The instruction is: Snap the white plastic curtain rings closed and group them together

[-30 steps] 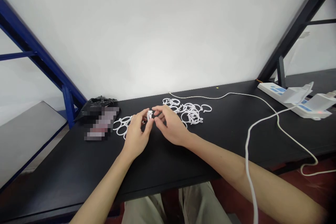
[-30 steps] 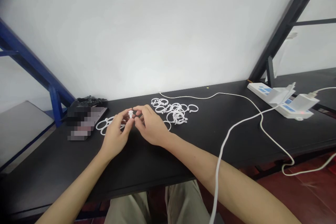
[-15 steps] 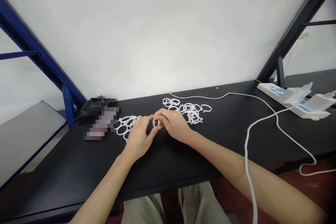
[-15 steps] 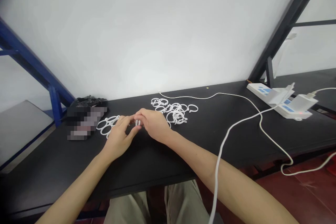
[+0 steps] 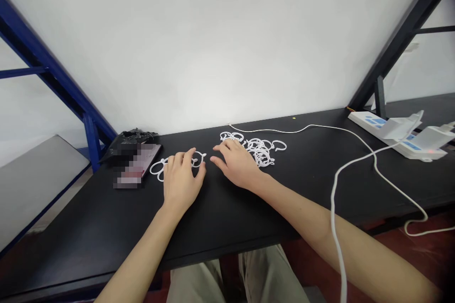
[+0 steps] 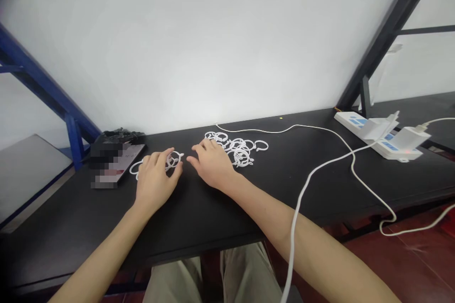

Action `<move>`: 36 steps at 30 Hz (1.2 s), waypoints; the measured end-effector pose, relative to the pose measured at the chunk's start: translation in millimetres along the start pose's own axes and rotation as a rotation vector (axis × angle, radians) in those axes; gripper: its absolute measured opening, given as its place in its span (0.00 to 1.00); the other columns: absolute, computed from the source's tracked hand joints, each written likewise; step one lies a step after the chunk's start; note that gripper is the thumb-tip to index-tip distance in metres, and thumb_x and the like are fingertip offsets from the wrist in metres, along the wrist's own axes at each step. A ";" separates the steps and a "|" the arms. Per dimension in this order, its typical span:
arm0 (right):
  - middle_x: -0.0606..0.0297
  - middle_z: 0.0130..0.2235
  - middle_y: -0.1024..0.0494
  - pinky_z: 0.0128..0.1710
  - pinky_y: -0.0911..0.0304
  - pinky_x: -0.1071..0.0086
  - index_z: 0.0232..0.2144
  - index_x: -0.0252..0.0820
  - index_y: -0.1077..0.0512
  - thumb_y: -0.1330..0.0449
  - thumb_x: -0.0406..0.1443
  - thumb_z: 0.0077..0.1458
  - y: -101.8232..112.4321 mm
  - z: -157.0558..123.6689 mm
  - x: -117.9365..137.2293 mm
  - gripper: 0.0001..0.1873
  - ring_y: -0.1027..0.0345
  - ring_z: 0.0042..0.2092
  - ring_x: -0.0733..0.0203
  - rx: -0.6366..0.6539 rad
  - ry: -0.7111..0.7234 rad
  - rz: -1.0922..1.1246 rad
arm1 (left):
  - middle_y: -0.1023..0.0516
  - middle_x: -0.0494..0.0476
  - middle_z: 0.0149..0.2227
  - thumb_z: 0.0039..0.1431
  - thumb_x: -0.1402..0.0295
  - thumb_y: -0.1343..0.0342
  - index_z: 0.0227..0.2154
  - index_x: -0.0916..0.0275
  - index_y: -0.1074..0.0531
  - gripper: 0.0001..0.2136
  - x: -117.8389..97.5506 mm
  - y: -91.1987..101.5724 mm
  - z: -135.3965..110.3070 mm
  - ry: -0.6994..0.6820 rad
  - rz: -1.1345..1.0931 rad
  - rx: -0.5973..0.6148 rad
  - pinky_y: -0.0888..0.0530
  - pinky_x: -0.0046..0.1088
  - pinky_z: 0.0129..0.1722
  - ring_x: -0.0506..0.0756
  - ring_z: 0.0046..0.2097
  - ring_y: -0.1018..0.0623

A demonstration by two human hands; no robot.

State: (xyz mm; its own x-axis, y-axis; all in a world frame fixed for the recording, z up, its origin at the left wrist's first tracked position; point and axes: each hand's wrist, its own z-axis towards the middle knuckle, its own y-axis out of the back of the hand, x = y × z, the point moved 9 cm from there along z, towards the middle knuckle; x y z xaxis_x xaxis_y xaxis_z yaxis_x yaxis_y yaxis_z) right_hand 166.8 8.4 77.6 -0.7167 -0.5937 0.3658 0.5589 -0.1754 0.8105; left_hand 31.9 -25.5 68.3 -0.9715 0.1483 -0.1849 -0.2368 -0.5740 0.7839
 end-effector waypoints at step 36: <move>0.60 0.39 0.21 0.33 0.39 0.69 0.40 0.41 0.29 0.54 0.41 0.67 -32.9 2.6 -15.4 0.15 0.26 0.39 0.56 0.271 0.010 -0.345 | 0.26 0.63 0.47 0.63 0.66 0.52 0.46 0.61 0.29 0.12 -15.6 -4.3 -5.1 -0.098 0.080 0.070 0.37 0.46 0.48 0.66 0.50 0.32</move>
State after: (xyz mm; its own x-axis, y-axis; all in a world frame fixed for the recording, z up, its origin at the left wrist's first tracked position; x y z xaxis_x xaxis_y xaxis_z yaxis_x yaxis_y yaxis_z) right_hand 158.3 25.3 46.6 -0.8378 -0.5438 0.0491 0.1566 -0.1533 0.9757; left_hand 48.1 -29.4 64.8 -0.9808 0.1843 -0.0641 -0.1540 -0.5299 0.8340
